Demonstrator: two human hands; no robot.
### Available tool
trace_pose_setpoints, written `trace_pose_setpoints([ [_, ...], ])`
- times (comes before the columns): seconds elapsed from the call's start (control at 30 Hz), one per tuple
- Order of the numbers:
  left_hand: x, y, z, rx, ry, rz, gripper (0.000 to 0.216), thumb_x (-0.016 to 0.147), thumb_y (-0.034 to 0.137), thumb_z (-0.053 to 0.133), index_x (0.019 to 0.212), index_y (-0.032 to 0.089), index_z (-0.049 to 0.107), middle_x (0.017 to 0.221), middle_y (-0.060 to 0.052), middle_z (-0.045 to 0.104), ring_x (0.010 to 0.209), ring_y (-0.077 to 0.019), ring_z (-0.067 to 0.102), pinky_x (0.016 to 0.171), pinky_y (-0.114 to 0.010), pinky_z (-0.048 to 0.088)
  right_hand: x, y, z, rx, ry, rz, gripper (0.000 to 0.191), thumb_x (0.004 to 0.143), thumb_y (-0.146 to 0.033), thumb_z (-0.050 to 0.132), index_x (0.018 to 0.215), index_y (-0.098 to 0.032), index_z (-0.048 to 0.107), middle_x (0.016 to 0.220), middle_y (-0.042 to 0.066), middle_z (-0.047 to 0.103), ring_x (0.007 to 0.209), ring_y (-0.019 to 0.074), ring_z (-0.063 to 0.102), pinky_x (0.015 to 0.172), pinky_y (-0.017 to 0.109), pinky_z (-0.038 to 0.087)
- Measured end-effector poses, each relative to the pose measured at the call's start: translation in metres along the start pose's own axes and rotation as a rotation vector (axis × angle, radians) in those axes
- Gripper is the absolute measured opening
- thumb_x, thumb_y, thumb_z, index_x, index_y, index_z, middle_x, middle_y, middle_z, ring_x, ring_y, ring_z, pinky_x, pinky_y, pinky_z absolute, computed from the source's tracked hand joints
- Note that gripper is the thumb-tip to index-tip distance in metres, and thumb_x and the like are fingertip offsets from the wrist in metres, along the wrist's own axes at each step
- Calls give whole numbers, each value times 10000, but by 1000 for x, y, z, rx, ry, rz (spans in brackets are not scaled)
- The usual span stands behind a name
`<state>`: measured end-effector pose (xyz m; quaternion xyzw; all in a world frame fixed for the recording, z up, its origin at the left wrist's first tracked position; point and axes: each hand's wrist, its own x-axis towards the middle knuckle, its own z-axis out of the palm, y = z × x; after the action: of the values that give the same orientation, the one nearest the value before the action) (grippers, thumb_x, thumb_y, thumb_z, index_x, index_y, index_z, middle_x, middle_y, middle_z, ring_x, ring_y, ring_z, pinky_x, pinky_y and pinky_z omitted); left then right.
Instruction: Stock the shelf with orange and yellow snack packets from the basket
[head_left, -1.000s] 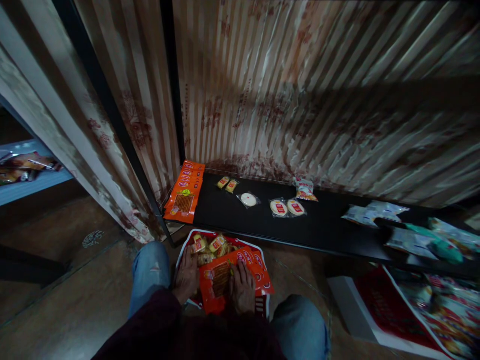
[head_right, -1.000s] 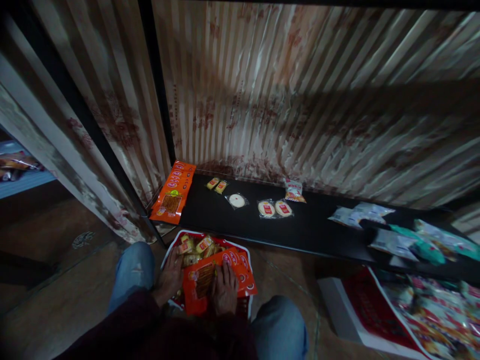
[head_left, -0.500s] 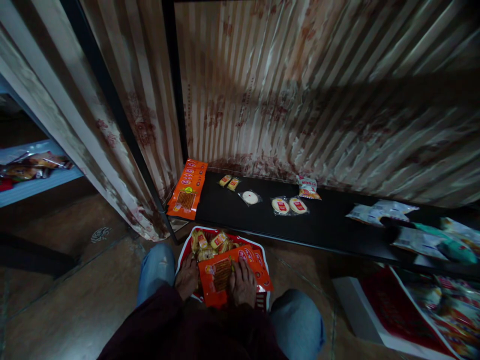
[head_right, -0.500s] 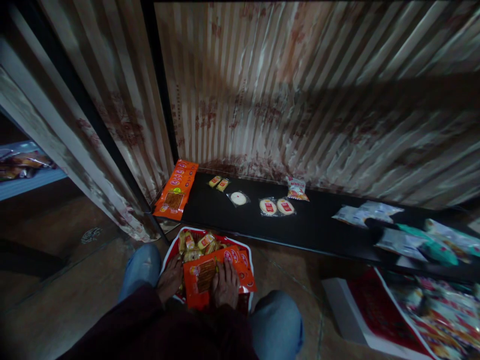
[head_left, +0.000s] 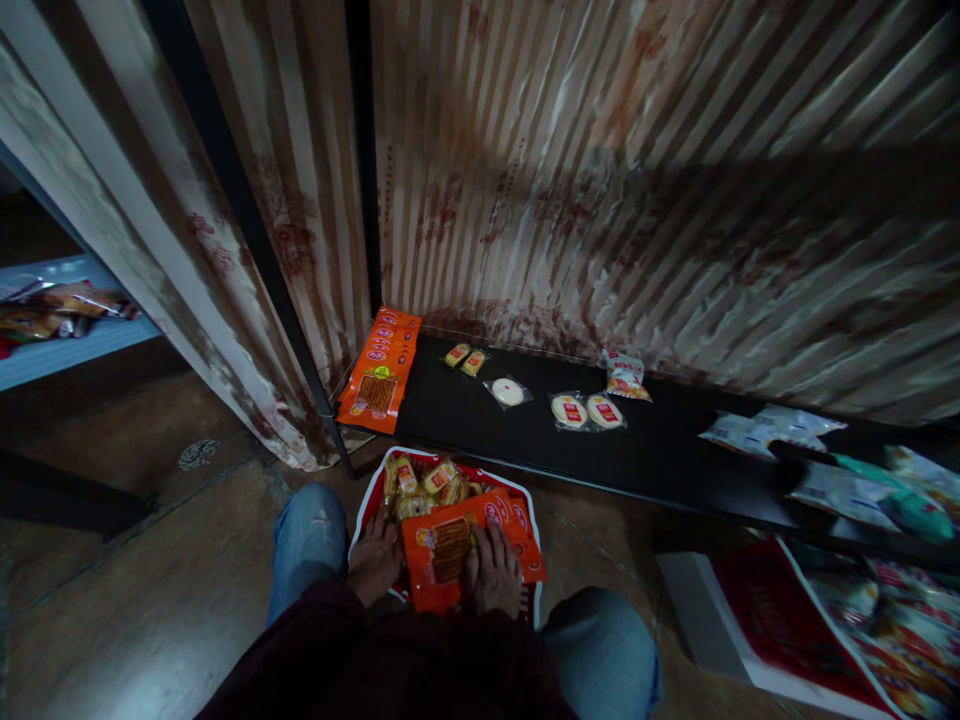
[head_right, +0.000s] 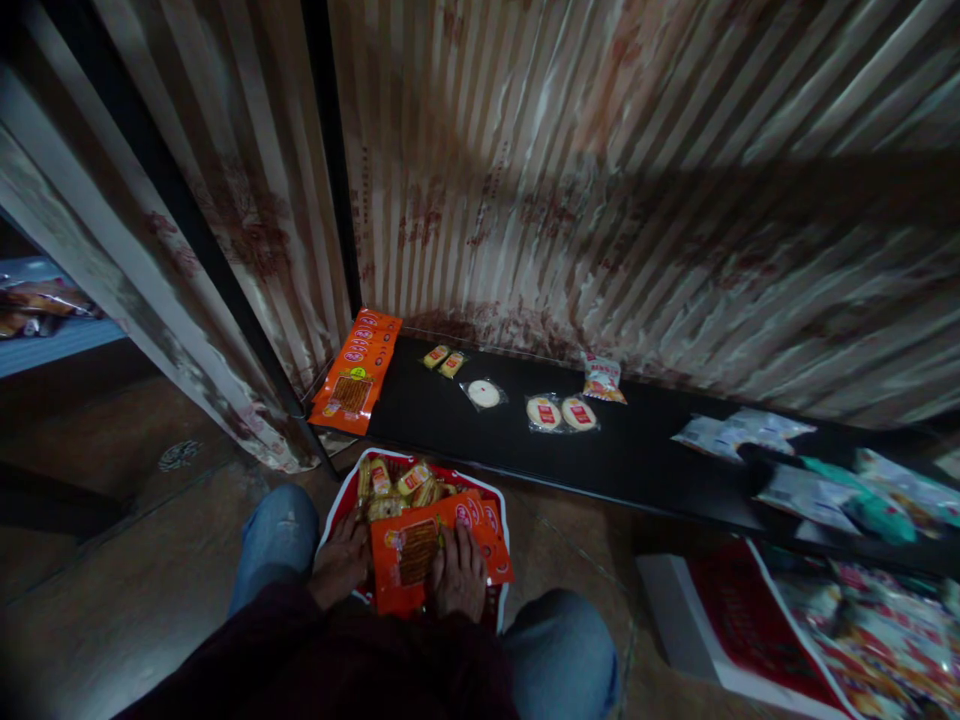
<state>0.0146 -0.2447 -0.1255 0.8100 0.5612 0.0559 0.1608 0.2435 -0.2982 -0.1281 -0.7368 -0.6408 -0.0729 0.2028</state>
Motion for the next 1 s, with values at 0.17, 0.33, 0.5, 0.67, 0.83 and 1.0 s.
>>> trace_pose_setpoints([
  [0.17, 0, 1, -7, -82, 30, -60, 255, 846, 164, 446, 1030, 190, 620, 1243, -112, 578, 1253, -271, 456, 1027, -449, 391, 2, -5, -1, -5, 6, 32, 401, 905, -295, 357, 1195, -199, 616, 1311, 95, 565, 1218, 264, 439, 974, 442, 360],
  [0.33, 0, -3, -12, -199, 206, -68, 316, 900, 185, 334, 1081, 176, 594, 1246, -111, 567, 1200, -223, 494, 1015, -413, 426, 12, -20, -14, -27, -30, 94, 388, 890, -278, 377, 1172, -197, 631, 1314, 94, 559, 1172, 277, 455, 944, 439, 361],
  [0.5, -2, 5, -23, -251, 342, -69, 360, 916, 266, 357, 1194, 149, 553, 1216, -122, 567, 1157, -221, 503, 1007, -387, 445, 18, -27, -23, -50, -118, 176, 401, 877, -262, 387, 1208, -230, 612, 1333, 78, 541, 1163, 285, 454, 910, 440, 361],
  [0.67, 5, 37, -33, -244, 176, 128, 379, 902, 311, 424, 1250, 208, 535, 1229, -83, 568, 1146, -214, 506, 974, -357, 458, 16, -25, -17, -33, -115, 185, 412, 869, -269, 388, 1215, -242, 610, 1333, 74, 535, 1169, 288, 443, 924, 452, 358],
  [0.83, 10, 46, -34, -253, 80, -11, 374, 883, 356, 470, 1200, 182, 566, 1210, -93, 564, 1142, -235, 498, 993, -369, 428, 14, -19, -11, 7, -84, 171, 415, 855, -291, 396, 1201, -263, 622, 1316, 74, 546, 1142, 302, 457, 894, 466, 374],
  [1.0, 8, 37, -35, -246, 30, -101, 422, 858, 391, 513, 1218, 171, 529, 1218, -106, 556, 1162, -256, 487, 1010, -388, 404, 12, -17, -8, 54, -81, 156, 414, 856, -299, 387, 1195, -261, 621, 1292, 83, 554, 1148, 303, 452, 907, 479, 373],
])
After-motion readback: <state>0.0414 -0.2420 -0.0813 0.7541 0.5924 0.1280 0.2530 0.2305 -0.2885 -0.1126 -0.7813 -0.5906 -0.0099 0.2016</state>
